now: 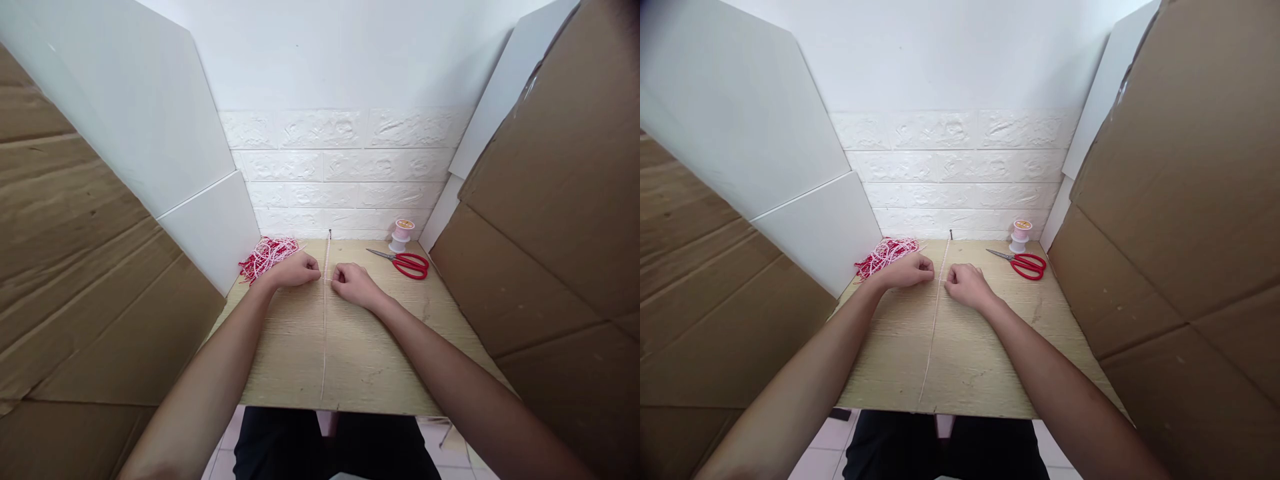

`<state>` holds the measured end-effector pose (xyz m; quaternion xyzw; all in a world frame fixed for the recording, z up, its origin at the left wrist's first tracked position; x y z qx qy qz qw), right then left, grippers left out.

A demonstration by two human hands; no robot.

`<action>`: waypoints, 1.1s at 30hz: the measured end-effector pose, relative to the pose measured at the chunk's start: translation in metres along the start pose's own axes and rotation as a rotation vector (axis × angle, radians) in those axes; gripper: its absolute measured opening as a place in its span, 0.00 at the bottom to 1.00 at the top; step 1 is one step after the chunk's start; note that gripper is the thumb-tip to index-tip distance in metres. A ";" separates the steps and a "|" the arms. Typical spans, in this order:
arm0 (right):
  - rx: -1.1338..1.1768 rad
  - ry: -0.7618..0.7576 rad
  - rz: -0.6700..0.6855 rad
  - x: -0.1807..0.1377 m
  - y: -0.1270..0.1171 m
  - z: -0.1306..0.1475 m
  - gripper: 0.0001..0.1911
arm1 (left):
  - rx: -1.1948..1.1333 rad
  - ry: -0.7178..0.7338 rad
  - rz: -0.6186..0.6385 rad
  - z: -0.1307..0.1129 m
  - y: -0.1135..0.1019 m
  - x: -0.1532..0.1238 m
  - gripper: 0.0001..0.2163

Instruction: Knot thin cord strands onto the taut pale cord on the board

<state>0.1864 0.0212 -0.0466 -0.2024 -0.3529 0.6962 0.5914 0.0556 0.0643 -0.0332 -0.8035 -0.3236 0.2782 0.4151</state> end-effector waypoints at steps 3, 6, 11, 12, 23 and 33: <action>-0.056 -0.034 0.002 0.000 0.000 0.002 0.05 | 0.003 -0.001 0.011 0.001 0.001 0.000 0.10; -0.119 -0.081 0.015 0.001 0.001 0.004 0.09 | 0.008 -0.002 0.023 0.003 0.003 0.001 0.10; -0.138 -0.104 -0.011 0.002 0.001 0.004 0.09 | 0.041 -0.010 0.024 0.006 0.005 0.002 0.10; -0.136 -0.095 -0.017 0.002 0.001 0.003 0.09 | 0.045 -0.012 0.025 0.006 0.006 0.002 0.10; -0.135 -0.054 -0.041 0.003 0.001 0.000 0.10 | 0.036 -0.012 0.023 0.004 0.004 0.001 0.10; -0.137 -0.029 -0.080 0.004 0.001 -0.001 0.11 | 0.005 -0.024 0.060 0.002 0.006 0.000 0.09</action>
Point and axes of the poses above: each hand's wrist, its own x-axis towards the middle knuckle, its own y-axis out of the palm, z = x × y, the point moved 8 cm from there along x, towards the middle knuckle, and after that the axes turned 8 degrees about x, right-handed, at the moved point
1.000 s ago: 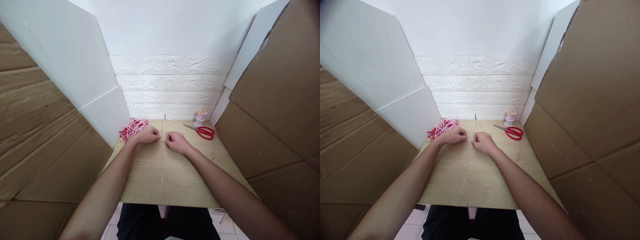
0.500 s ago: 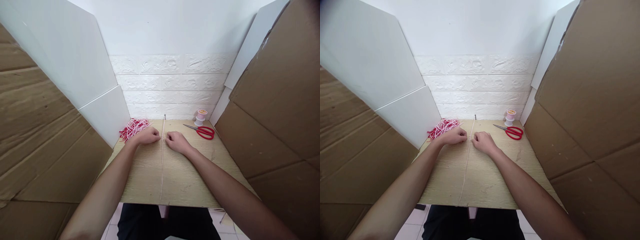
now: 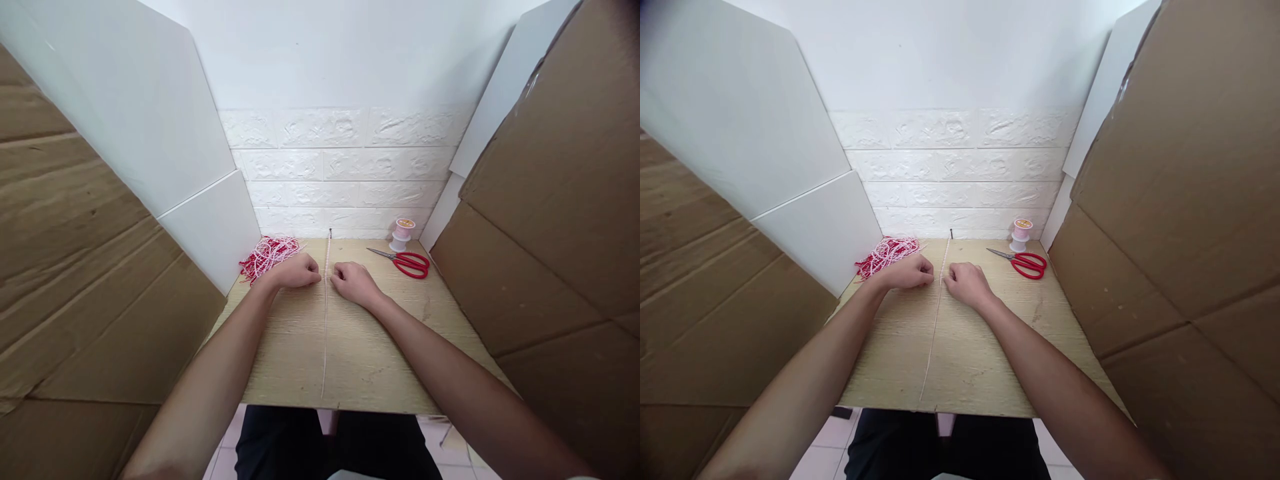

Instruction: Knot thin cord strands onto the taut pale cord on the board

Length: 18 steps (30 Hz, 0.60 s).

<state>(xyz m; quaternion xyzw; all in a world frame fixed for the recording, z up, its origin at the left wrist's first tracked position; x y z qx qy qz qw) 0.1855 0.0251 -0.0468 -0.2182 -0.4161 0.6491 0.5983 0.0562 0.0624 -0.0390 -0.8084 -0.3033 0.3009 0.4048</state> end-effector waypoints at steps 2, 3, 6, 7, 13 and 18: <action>0.005 0.004 0.002 0.000 0.000 0.000 0.10 | -0.009 -0.018 0.013 0.001 0.001 -0.001 0.09; 0.010 0.002 0.003 0.000 -0.001 0.000 0.10 | -0.013 -0.023 0.022 0.001 0.002 -0.001 0.09; 0.039 0.010 -0.004 -0.001 -0.002 -0.001 0.10 | -0.015 -0.015 0.057 -0.002 0.003 -0.003 0.09; 0.054 0.014 -0.009 -0.001 -0.002 -0.002 0.10 | -0.015 -0.008 0.063 -0.003 0.003 -0.003 0.09; 0.173 -0.018 -0.032 -0.004 -0.005 -0.002 0.09 | -0.111 0.068 -0.119 -0.006 -0.014 -0.001 0.12; 0.255 -0.016 -0.015 -0.006 -0.006 -0.003 0.07 | -0.255 0.199 0.019 -0.016 -0.003 0.000 0.17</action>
Point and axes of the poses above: each hand's wrist, its own x-axis towards the middle knuckle, its own y-axis out of the palm, z = x × y, the point moved 8 cm from there along x, towards the middle knuckle, and after that the axes turned 8 degrees about x, right-handed, at the moved point
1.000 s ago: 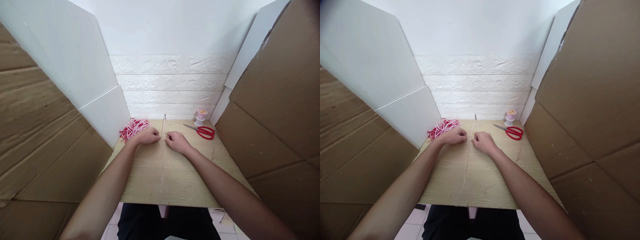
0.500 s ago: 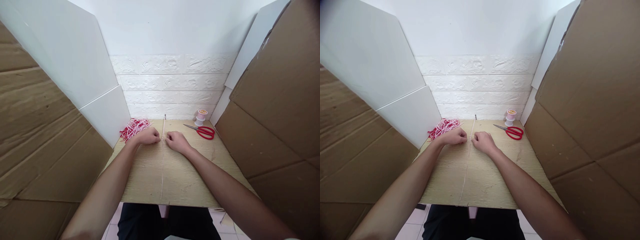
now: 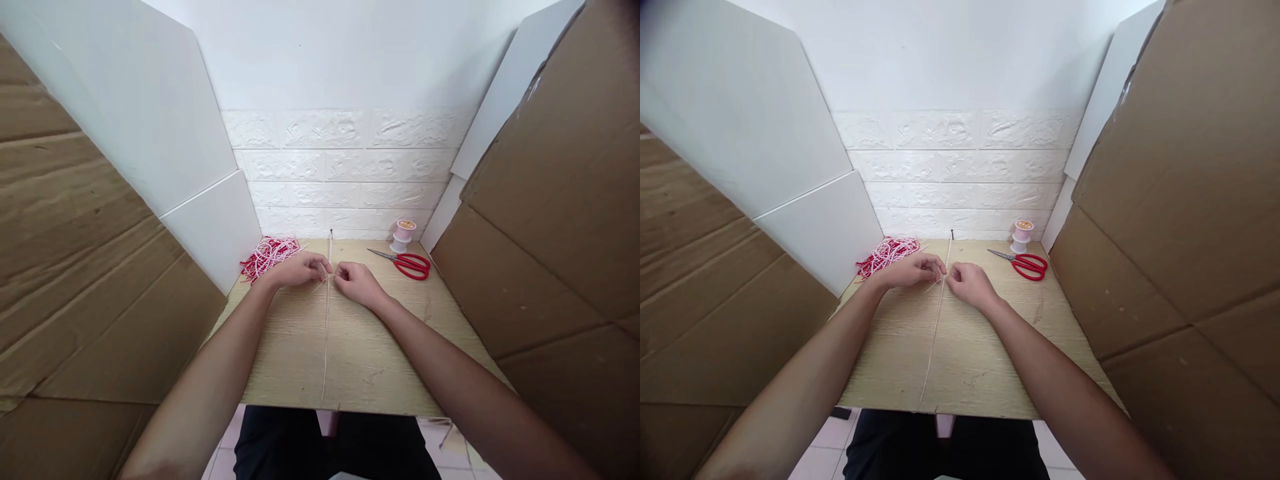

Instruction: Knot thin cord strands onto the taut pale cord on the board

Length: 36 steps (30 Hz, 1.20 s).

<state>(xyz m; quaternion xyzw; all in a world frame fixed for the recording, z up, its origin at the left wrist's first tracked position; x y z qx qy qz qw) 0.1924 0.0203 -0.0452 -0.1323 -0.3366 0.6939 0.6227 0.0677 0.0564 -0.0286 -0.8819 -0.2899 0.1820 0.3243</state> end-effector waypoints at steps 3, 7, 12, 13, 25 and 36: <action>-0.003 0.001 0.005 0.000 0.000 0.000 0.08 | 0.021 0.026 0.043 -0.005 0.004 -0.002 0.16; 0.004 0.003 -0.002 0.000 0.000 0.000 0.08 | 0.090 -0.003 0.036 -0.004 0.002 -0.004 0.14; 0.036 -0.005 -0.009 0.001 0.000 -0.002 0.06 | 0.121 0.000 0.025 -0.001 0.001 -0.004 0.14; 0.043 -0.006 -0.012 0.001 0.000 -0.003 0.06 | 0.125 0.003 0.025 -0.001 0.001 -0.004 0.13; 0.158 -0.006 -0.021 0.000 0.001 -0.005 0.06 | 0.177 -0.047 -0.023 -0.003 0.000 -0.004 0.08; 0.258 -0.095 0.049 -0.001 0.004 0.005 0.07 | 0.047 -0.121 -0.062 0.003 0.001 -0.003 0.07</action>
Point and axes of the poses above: each hand's wrist, its own x-axis towards the middle knuckle, its own y-axis out of the palm, z = x × y, the point moved 8 cm from there along x, towards the middle knuckle, and after that the axes turned 8 degrees about x, right-handed, at the moved point
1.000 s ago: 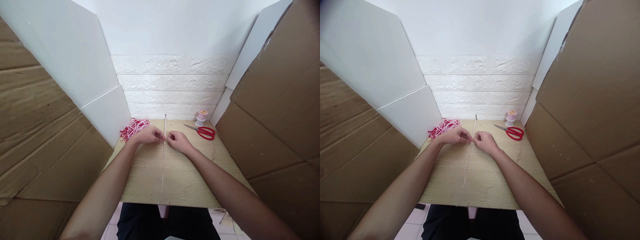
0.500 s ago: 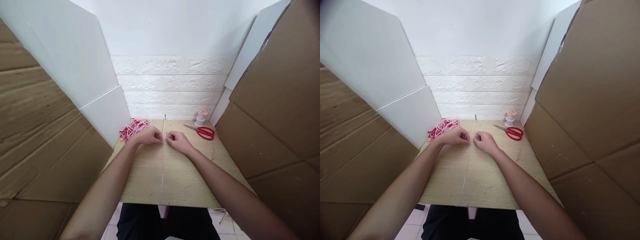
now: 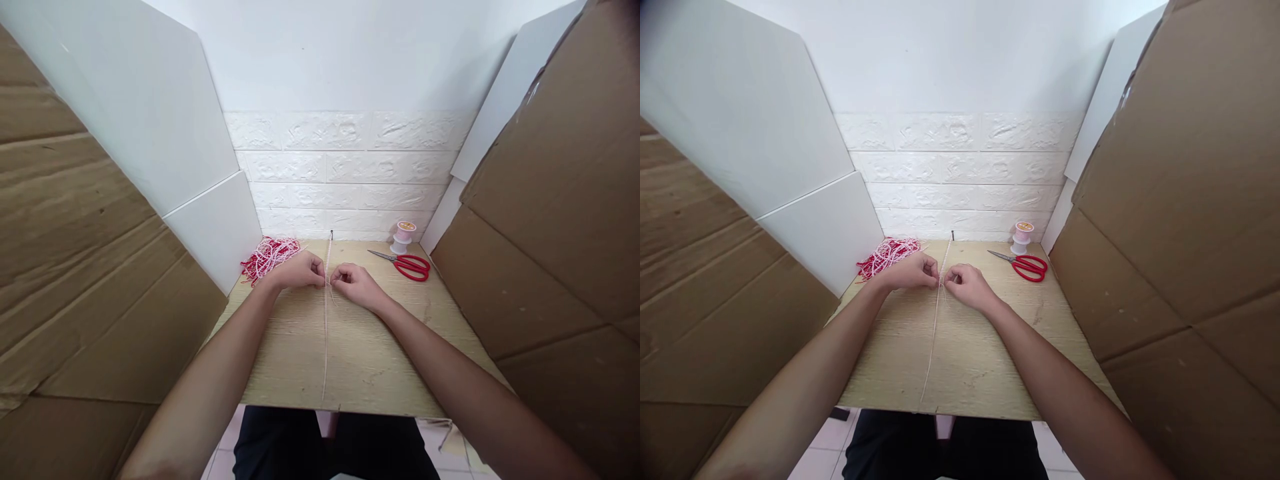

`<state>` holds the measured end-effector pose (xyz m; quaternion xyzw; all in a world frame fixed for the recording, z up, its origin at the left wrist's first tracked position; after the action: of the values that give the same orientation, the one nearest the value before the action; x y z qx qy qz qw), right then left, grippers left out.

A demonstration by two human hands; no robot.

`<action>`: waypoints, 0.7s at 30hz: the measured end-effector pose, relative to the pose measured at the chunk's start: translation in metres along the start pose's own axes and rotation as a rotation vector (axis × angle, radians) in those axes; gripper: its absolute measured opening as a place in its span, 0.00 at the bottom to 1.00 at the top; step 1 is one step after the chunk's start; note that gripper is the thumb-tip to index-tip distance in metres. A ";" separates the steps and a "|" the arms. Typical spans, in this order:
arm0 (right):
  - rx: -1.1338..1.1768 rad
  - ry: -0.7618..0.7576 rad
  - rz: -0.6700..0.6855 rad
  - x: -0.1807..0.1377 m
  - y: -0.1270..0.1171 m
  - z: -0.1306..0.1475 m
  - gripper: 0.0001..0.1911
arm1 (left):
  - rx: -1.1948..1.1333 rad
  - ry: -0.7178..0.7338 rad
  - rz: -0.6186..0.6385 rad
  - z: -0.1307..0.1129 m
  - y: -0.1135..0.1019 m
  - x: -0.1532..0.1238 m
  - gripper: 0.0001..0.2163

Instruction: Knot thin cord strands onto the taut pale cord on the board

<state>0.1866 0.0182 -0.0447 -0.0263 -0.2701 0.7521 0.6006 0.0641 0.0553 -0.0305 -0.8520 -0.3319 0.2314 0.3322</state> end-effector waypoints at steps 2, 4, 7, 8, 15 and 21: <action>0.050 0.017 0.017 0.000 0.002 -0.002 0.07 | -0.016 0.002 -0.007 0.000 0.000 0.000 0.07; 0.105 0.048 0.023 0.000 0.003 -0.006 0.07 | -0.022 0.006 -0.010 0.001 0.000 0.000 0.06; 0.187 0.079 -0.012 -0.001 0.003 -0.011 0.05 | -0.022 0.014 -0.011 0.001 0.000 0.001 0.06; 0.216 0.085 -0.024 -0.001 0.003 -0.013 0.06 | -0.022 0.014 -0.012 0.001 0.000 0.001 0.06; 0.472 0.151 0.021 0.002 0.011 -0.019 0.14 | 0.000 0.005 -0.017 0.001 -0.001 0.001 0.07; 0.496 0.232 0.012 0.003 0.012 -0.020 0.16 | -0.012 0.012 -0.013 0.002 0.000 0.002 0.07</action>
<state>0.1819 0.0267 -0.0664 0.0339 -0.0070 0.7908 0.6111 0.0638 0.0574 -0.0322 -0.8533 -0.3366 0.2221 0.3304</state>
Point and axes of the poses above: each hand's wrist, its own x-axis towards the middle knuckle, its own y-axis out of the palm, z = x × y, the point moved 8 cm from there along x, towards the middle knuckle, and after that the axes turned 8 degrees about x, right-handed, at the moved point
